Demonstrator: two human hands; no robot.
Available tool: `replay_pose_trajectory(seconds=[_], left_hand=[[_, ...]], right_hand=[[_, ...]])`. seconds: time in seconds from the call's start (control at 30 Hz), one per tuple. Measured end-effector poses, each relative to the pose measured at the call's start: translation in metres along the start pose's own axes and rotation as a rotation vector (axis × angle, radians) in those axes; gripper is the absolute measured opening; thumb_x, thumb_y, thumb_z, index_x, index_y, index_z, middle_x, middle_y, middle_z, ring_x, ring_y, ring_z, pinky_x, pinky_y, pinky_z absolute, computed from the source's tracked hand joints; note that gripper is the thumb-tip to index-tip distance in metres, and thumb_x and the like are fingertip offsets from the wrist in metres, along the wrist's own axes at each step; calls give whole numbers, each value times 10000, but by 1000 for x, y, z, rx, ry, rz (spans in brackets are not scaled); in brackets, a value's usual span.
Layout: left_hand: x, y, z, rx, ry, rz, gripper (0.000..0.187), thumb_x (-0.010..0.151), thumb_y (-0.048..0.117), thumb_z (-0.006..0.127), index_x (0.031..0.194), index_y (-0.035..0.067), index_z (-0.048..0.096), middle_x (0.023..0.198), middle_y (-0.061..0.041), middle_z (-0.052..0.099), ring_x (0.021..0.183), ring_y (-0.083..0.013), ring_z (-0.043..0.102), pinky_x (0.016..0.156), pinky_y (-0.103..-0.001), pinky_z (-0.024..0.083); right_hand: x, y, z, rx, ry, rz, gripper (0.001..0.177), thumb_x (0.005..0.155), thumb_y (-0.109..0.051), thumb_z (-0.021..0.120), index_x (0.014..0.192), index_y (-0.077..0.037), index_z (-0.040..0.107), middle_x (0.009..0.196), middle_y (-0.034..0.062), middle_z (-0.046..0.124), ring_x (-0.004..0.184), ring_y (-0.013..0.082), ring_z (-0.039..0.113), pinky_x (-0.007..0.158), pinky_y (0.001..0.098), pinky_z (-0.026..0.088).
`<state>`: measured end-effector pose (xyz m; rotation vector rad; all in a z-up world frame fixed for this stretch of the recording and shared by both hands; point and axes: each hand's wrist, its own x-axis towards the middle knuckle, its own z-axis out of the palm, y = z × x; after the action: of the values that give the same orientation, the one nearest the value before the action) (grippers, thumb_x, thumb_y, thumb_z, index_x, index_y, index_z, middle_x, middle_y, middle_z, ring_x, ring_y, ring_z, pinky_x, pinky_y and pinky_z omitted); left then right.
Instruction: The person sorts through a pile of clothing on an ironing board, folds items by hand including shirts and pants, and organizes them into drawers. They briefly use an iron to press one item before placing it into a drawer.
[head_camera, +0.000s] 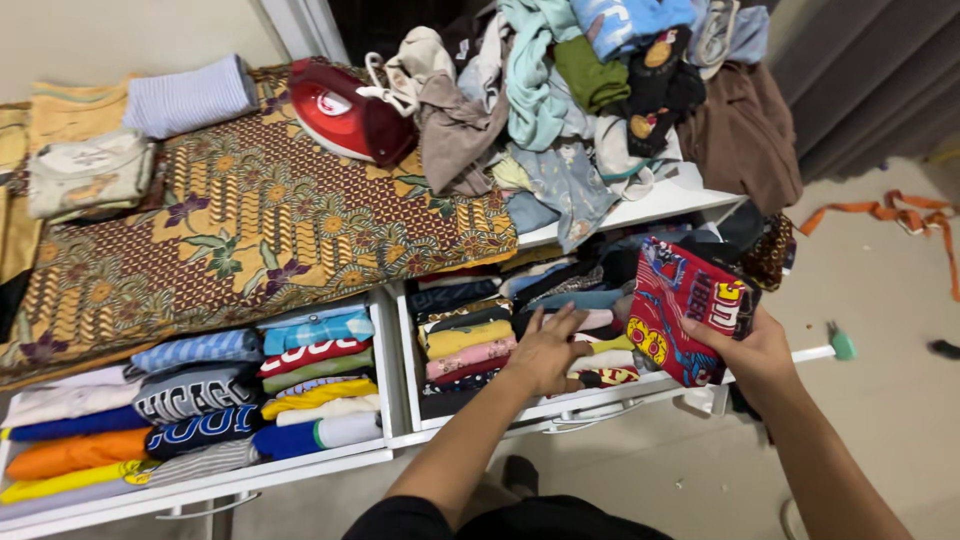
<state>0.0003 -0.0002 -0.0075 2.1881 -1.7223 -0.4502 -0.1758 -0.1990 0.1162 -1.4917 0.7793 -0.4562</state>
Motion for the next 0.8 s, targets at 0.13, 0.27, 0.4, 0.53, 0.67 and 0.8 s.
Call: replay_pose_trajectory(seconds=[0.13,0.27,0.4,0.53,0.67,0.8], left_hand=[[2,-6,27,111,98,296,490,828,281,772,1296,325,637,1648,-109,354,1584,-316,268,1289,-617,174],[12,-13,33,158,52,476,534,864,204,674,1336,448,621,1670,-109,299,1556,-388,230,1220,-716,132],[8,-7,16,187,-164,397,539,800,238,677,1294,442,611,1639,-87,231,1553,-424,153,1160,-791,63],[15,-8,13,43,-149,346,429,791,177,671,1171,371,714,1603,-62,361,1524,-373,253,1109,-821,97],[60,-38,13,-385,20,205,387,756,146,674,1123,236,759,1353,-79,623,1351,-314,539,1147,-558,396],[71,-73,12,-389,283,-137,422,771,126,677,1184,156,763,1259,-168,640,1216,-367,610,1074,-402,475]], right_hand=[[4,7,-6,31,63,-39,517,813,-92,787,1290,-21,600,1154,89,728,992,161,705,863,349,590],[13,19,-10,-76,135,13,480,833,-95,797,1273,-21,620,1145,101,731,973,172,702,841,348,587],[16,35,-10,-82,190,25,483,820,-85,794,1269,-49,618,1137,88,730,966,164,701,821,341,589],[21,50,-17,81,210,35,465,832,-88,777,1267,-57,617,1132,67,722,970,153,702,808,329,588],[25,61,-19,184,258,38,453,847,-87,769,1273,-54,618,1160,51,725,1004,141,698,834,303,575],[26,63,-19,193,299,69,436,852,-95,767,1260,-61,619,1156,55,718,997,147,698,811,314,577]])
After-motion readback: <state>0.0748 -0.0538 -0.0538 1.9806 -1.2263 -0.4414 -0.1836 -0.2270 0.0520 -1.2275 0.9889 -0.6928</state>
